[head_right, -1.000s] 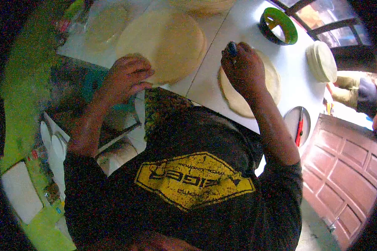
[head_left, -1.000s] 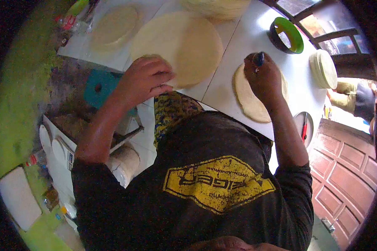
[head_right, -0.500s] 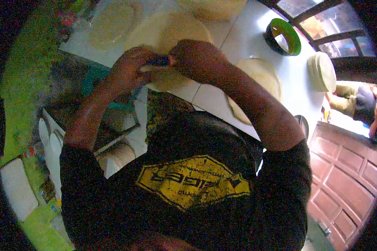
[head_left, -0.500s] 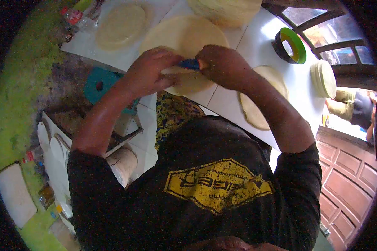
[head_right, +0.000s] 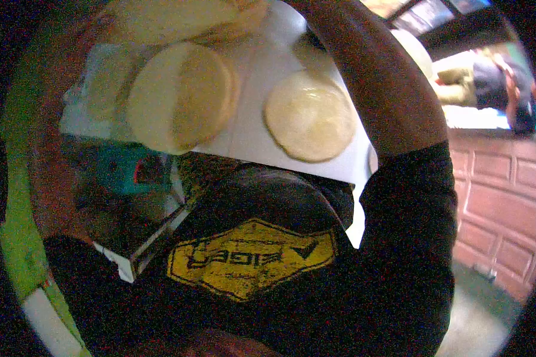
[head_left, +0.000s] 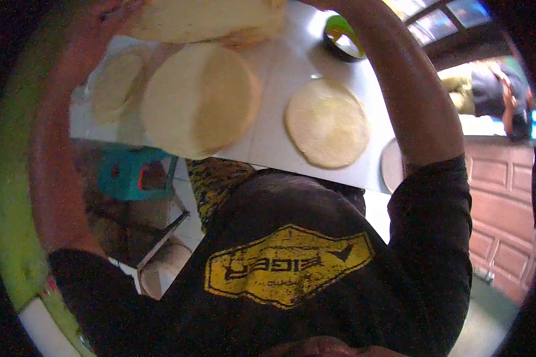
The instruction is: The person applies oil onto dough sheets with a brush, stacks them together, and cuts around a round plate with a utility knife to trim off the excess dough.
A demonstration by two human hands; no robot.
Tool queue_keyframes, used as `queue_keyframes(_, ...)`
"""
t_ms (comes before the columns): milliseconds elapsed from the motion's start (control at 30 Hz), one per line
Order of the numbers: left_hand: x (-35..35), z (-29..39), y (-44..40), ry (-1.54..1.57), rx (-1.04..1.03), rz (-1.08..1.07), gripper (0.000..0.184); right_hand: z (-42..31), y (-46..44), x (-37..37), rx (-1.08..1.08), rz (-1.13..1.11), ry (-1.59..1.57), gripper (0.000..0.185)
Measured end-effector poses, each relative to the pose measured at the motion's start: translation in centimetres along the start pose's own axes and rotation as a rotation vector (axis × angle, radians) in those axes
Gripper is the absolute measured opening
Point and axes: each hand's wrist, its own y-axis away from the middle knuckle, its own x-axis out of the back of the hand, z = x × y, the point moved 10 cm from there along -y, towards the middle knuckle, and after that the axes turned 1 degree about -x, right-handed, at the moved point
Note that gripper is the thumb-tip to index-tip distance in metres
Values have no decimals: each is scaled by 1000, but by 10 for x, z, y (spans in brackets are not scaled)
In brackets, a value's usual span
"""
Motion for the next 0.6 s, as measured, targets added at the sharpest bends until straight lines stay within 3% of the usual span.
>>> queue_keyframes(67,-1,0,-6,170,61,17,31,4,18,33,72,85,-275,39)
queue_keyframes(100,-4,4,-7,235,70,10,32,-10,29,55,49,88,-263,39)
queue_keyframes(133,-15,10,-8,301,76,-16,33,-7,46,72,-279,-10,-152,38)
queue_keyframes(233,-57,24,-17,474,64,-106,35,40,87,78,-529,-114,100,37)
queue_keyframes(300,-99,33,-24,595,-7,-206,37,67,106,69,-421,-133,-93,36)
queue_keyframes(367,-152,49,-33,694,-83,-324,38,104,128,63,-514,-185,-72,34)
queue_keyframes(433,-178,120,-18,843,166,-526,30,147,140,47,-493,-175,-179,31)
queue_keyframes(467,-188,131,-20,839,163,-529,30,141,157,57,-744,-292,-207,33)
queue_keyframes(533,-200,159,-29,855,-100,-426,28,173,160,62,-629,-228,-88,36)
queue_keyframes(567,-211,168,-21,852,-99,-430,28,182,164,65,-510,-165,32,38)
queue_keyframes(600,-206,176,-14,675,-158,-289,24,185,179,61,-514,-163,28,38)
